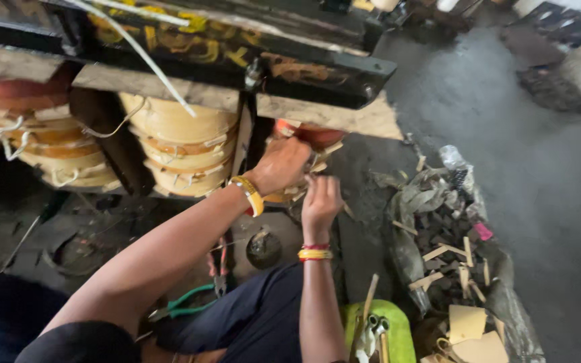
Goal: The person sits on the floor and uses pliers and a screwdriver to strip, twist, and secure wires on a cylindrical electrical component. They repeatedly cut wire ends, strip insulation, and connect wires to terminals on the device.
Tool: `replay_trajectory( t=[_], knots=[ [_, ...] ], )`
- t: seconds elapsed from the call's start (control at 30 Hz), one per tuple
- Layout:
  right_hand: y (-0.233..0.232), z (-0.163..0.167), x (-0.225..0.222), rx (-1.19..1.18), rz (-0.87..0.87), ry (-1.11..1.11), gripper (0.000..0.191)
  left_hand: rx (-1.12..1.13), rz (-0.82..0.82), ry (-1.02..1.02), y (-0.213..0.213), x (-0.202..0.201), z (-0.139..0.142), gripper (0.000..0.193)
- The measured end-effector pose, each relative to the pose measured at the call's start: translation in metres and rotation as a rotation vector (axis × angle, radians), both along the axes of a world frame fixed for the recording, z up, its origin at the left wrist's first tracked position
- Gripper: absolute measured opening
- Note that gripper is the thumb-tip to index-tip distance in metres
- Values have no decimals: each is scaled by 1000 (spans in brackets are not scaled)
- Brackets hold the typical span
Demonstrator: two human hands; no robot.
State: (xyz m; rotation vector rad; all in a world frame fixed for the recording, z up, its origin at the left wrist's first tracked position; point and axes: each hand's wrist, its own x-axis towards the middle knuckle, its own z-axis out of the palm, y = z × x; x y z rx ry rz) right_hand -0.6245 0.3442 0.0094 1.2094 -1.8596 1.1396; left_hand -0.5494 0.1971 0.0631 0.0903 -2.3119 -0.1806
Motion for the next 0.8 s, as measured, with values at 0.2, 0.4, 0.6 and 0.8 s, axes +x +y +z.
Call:
replay_trajectory(
  t=[0.2, 0.4, 0.6, 0.8],
  knots=[
    [-11, -18, -15, -452, 722, -1536, 17, 103, 156, -497, 1, -5, 4, 18],
    [59, -7, 26, -81, 653, -1376, 30, -67, -59, -3, 15, 15, -22, 21],
    [225, -47, 168, 1337, 742, -475, 62, -94, -82, -170, 4, 17, -23, 17],
    [276, -86, 239, 1360, 357, -342, 25, -205, -128, -104, -5, 18, -22, 18]
  ],
)
